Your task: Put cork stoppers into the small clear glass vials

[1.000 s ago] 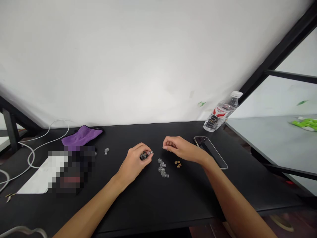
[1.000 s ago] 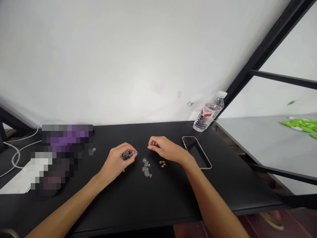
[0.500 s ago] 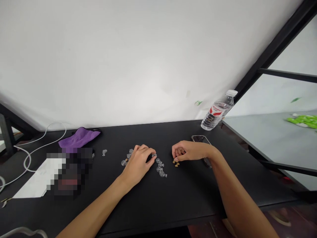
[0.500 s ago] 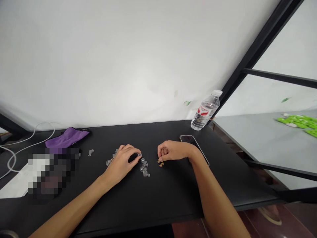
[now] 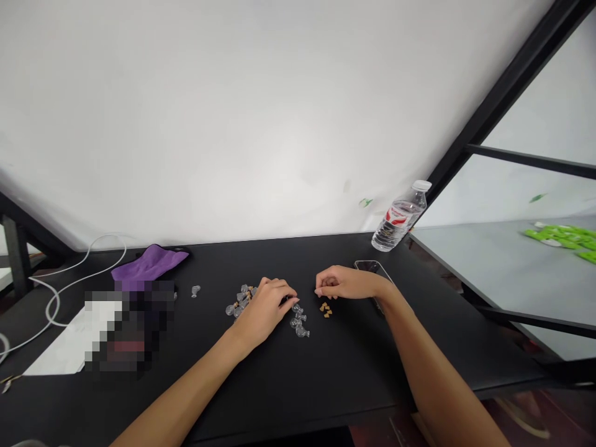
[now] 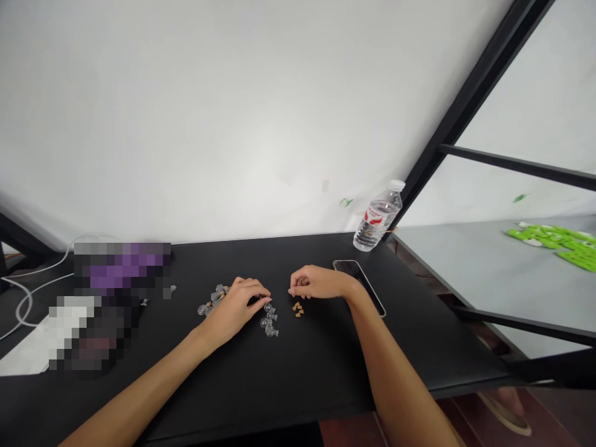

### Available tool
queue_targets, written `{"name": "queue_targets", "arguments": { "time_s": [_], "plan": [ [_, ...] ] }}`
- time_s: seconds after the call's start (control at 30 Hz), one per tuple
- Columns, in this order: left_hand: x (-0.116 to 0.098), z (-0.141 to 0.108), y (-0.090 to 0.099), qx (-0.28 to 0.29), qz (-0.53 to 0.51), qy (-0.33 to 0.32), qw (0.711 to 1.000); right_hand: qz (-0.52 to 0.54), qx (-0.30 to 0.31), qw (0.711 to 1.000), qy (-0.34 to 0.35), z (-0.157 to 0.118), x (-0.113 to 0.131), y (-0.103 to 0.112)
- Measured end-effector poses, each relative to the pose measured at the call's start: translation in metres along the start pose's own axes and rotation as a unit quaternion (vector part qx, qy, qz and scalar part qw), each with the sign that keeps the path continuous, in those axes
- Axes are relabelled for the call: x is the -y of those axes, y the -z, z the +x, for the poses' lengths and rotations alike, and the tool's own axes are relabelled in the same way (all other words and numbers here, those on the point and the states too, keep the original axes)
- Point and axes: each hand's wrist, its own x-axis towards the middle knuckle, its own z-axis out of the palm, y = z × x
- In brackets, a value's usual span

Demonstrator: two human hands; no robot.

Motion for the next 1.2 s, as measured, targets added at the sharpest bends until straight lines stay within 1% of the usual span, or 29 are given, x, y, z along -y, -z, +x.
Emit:
{"name": "queue_targets", "arguments": {
  "time_s": [0.17,0.27,0.33,0.4,0.47,0.57,0.73,0.8,0.9,0.97,1.07,1.2],
  "plan": [
    [-0.002,0.0,0.001,0.004,-0.028,-0.002,1.0,-0.027,0.002,1.0,0.015,0.0,-0.001,0.0],
    [0.002,0.001,0.012,-0.004,-0.034,0.008,0.999,-0.024,-0.011,1.0,0.016,0.003,0.0,-0.002],
    [0.009,0.002,0.027,-0.005,-0.031,0.004,0.999,-0.02,-0.054,0.998,0.026,0.007,0.002,-0.006],
    [0.016,0.001,0.043,-0.016,-0.015,0.003,1.0,-0.021,-0.117,0.992,0.042,0.012,0.005,-0.012],
    [0.022,-0.001,0.057,-0.001,0.023,0.006,1.0,-0.026,-0.165,0.984,0.055,0.018,0.008,-0.018],
    [0.024,-0.008,0.065,0.004,0.079,-0.008,0.997,-0.043,-0.197,0.977,0.065,0.024,0.01,-0.026],
    [0.022,-0.019,0.056,0.024,0.154,-0.028,0.987,-0.082,-0.228,0.968,0.058,0.027,0.012,-0.033],
    [0.022,-0.021,0.052,0.032,0.159,-0.031,0.986,-0.081,-0.233,0.967,0.058,0.027,0.014,-0.034],
    [0.02,-0.021,0.048,0.031,0.133,-0.027,0.99,-0.05,-0.223,0.971,0.07,0.027,0.019,-0.036],
    [0.015,-0.019,0.045,0.019,0.109,-0.029,0.993,-0.018,-0.203,0.976,0.08,0.027,0.025,-0.039],
    [0.007,-0.018,0.039,-0.019,0.069,-0.036,0.997,0.024,-0.161,0.982,0.095,0.027,0.033,-0.045],
    [0.0,-0.018,0.03,-0.068,0.016,-0.057,0.996,0.043,-0.124,0.985,0.111,0.025,0.042,-0.05]
  ]
}}
